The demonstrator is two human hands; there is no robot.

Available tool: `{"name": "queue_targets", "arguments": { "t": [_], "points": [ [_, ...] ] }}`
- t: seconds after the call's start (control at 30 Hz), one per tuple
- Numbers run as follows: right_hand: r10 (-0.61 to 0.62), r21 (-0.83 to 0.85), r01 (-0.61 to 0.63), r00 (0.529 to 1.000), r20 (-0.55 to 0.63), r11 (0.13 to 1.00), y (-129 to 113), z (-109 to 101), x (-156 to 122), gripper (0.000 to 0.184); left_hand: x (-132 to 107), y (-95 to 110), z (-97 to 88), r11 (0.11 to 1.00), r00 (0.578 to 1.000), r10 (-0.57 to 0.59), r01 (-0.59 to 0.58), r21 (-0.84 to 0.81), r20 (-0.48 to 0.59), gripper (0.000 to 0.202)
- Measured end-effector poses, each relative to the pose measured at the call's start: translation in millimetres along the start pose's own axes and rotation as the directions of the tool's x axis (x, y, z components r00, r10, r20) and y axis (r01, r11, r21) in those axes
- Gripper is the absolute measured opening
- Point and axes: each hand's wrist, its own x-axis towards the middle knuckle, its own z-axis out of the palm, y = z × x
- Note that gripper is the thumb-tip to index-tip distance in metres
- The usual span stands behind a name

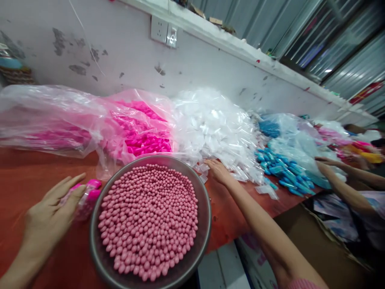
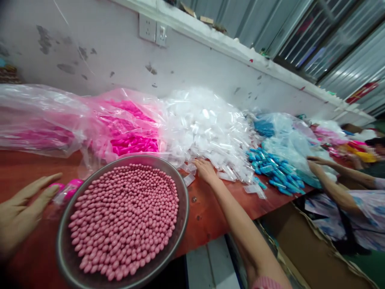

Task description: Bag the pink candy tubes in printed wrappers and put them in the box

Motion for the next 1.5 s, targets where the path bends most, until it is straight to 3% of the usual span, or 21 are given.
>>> {"name": "queue_targets", "arguments": {
  "t": [0.07,0.1,0.2,0.27,0.37,0.47,0.57,0.63,0.77,0.83,0.9,0.97,1.07,1.17,1.27,1.4,1.5],
  "points": [
    [-0.019,-0.030,0.020,0.999,0.027,0.999,2.1,4.5,5.5,0.039,-7.0,39.2,-5.1,0.995,0.995,-0.071,0.076,-0.069,0.069,0.045],
    [-0.023,-0.040,0.024,0.999,0.032,0.999,1.8,4.6,7.1,0.037,-10.0,55.2,-6.5,0.991,0.994,-0.043,0.055,-0.118,0.096,0.044],
    [-0.026,-0.044,0.027,1.000,0.018,0.999,-6.9,-4.9,5.0,0.033,-16.6,86.8,-4.6,0.966,0.980,0.118,-0.077,-0.245,0.158,0.041],
    [-0.033,-0.023,0.033,0.999,-0.008,0.999,-24.6,-17.9,-3.4,0.032,-18.5,100.7,0.6,0.927,0.947,0.243,-0.163,-0.337,0.209,0.039],
    [-0.089,0.115,0.084,0.995,0.046,0.990,-73.9,-40.2,-24.5,0.032,-18.8,125.2,10.4,0.871,0.871,0.352,-0.170,-0.461,0.344,0.041],
    [-0.212,0.499,0.042,0.934,0.288,0.866,-135.4,-56.0,-46.6,0.032,-19.2,152.9,21.4,0.824,0.804,0.433,-0.169,-0.541,0.408,0.049],
    [-0.248,0.622,-0.041,0.895,0.371,0.782,-179.7,-60.1,-62.2,0.028,-21.4,167.5,29.6,0.770,0.729,0.483,-0.089,-0.632,0.486,0.043],
    [-0.223,0.630,-0.075,0.897,0.381,0.773,-191.4,-58.8,-68.3,0.025,-22.0,164.4,28.7,0.741,0.708,0.471,0.006,-0.672,0.526,0.030],
    [-0.190,0.630,-0.087,0.913,0.360,0.772,-184.4,-57.3,-73.2,0.021,-15.1,132.7,10.4,0.725,0.752,0.335,0.179,-0.665,0.568,0.028],
    [-0.184,0.653,-0.096,0.920,0.346,0.751,-178.6,-56.8,-73.4,0.020,-9.8,113.5,0.3,0.757,0.762,0.273,0.208,-0.620,0.588,0.032],
    [-0.179,0.664,-0.104,0.922,0.343,0.741,-178.3,-54.3,-73.3,0.021,-7.6,100.7,-5.6,0.837,0.777,0.277,0.094,-0.539,0.565,0.034],
    [-0.201,0.662,-0.114,0.902,0.381,0.741,-185.1,-49.4,-73.7,0.024,-10.6,98.3,-6.7,0.883,0.789,0.358,-0.113,-0.455,0.499,0.039],
    [-0.269,0.661,-0.110,0.855,0.444,0.742,-203.8,-40.7,-77.2,0.029,-22.0,112.4,-3.0,0.846,0.752,0.495,-0.302,-0.439,0.435,0.050],
    [-0.273,0.682,-0.131,0.849,0.451,0.720,-217.7,-34.0,-82.7,0.031,-33.0,130.1,-0.6,0.814,0.677,0.542,-0.275,-0.511,0.498,0.037],
    [-0.223,0.707,-0.199,0.862,0.456,0.678,-215.5,-31.1,-87.4,0.025,-36.4,130.1,-3.6,0.831,0.630,0.519,-0.214,-0.513,0.578,0.024],
    [-0.156,0.702,-0.249,0.875,0.459,0.668,-199.9,-32.5,-95.1,0.022,-28.2,104.5,-6.8,0.879,0.672,0.441,-0.189,-0.438,0.595,0.025],
    [-0.195,0.636,-0.147,0.879,0.436,0.758,-193.6,-34.5,-100.1,0.026,-22.5,91.4,-3.8,0.896,0.698,0.415,-0.202,-0.395,0.584,0.028]
  ]
}}
